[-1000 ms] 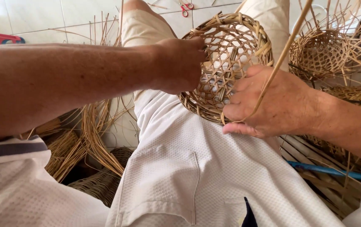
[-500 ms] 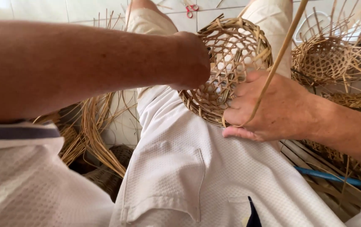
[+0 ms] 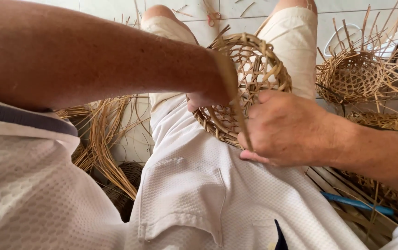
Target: Weaving thin strips of material around the rim of a basket to finish and reinforce the edge.
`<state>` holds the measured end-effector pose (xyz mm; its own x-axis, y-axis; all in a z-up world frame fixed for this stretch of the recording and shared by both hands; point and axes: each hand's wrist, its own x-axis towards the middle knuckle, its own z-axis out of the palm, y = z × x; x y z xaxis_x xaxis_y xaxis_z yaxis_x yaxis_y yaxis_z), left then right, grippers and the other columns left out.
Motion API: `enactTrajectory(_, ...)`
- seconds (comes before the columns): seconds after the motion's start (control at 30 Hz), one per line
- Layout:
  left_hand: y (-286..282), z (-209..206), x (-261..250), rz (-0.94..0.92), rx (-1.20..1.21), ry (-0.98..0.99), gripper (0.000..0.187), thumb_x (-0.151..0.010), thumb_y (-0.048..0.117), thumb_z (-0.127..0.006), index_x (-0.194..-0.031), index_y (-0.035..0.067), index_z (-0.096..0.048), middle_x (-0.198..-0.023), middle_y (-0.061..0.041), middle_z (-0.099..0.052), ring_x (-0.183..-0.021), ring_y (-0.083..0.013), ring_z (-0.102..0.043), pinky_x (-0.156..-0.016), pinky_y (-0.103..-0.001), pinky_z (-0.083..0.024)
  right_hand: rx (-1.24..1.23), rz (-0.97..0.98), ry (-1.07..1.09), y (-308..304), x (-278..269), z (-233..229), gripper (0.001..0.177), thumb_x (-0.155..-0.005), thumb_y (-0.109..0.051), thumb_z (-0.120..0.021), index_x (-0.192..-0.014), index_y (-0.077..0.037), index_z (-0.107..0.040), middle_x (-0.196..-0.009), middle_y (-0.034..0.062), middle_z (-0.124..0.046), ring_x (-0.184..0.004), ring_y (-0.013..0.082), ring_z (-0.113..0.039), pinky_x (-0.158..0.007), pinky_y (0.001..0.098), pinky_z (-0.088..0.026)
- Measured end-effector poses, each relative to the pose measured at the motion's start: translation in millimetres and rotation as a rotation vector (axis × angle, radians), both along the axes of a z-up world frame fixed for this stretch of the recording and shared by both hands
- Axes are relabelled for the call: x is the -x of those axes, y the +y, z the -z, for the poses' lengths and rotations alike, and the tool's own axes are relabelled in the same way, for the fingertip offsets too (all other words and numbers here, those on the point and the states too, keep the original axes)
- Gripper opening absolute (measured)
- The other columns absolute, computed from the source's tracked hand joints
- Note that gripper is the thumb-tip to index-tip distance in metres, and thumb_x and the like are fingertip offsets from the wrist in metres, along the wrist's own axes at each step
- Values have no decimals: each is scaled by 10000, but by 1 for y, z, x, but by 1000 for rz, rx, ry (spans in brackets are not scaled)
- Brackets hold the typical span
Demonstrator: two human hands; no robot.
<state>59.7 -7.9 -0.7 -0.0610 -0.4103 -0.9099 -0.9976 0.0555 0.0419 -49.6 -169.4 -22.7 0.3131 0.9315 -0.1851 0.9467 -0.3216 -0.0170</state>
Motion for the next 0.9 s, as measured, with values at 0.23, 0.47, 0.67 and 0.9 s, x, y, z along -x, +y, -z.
enactTrajectory(0.23, 22, 12, -1, -167, 45, 73, 381, -818, 322, -909, -1106, 134, -746, -1122, -30, -789, -1128, -253, -692, -1101, -436, -537, -42, -30, 78, 15, -4, -18, 412, -1053, -472, -616, -738, -212, -665, -622, 19, -707, -565, 208, -661, -711, 399, -503)
enactTrajectory(0.47, 43, 15, 8, -158, 320, 38, 146, -957, 116, -695, -1095, 149, -730, -1034, -69, -771, -934, -277, -743, -849, -443, -647, 24, 33, -46, 1, -7, 7, 515, -1100, -657, -487, -834, -257, -673, -683, 2, -731, -618, 173, -707, -656, 357, -539)
enactTrajectory(0.67, 51, -35, -5, -312, 406, -204, 258, -939, 234, -715, -1193, 229, -672, -1118, -70, -773, -996, -269, -724, -931, -481, -597, -204, 132, -72, -31, -9, 33, 494, -1063, -668, -510, -808, -273, -664, -598, -41, -661, -540, 167, -621, -559, 320, -521)
enactTrajectory(0.9, 72, 11, -26, -103, 1102, -429, 140, -876, 129, -814, -946, 225, -740, -962, 49, -704, -840, -87, -665, -845, -265, -642, -413, 252, 18, -31, -4, 22, 457, -1016, -597, -589, -717, -251, -601, -553, -51, -579, -535, 153, -560, -631, 360, -460)
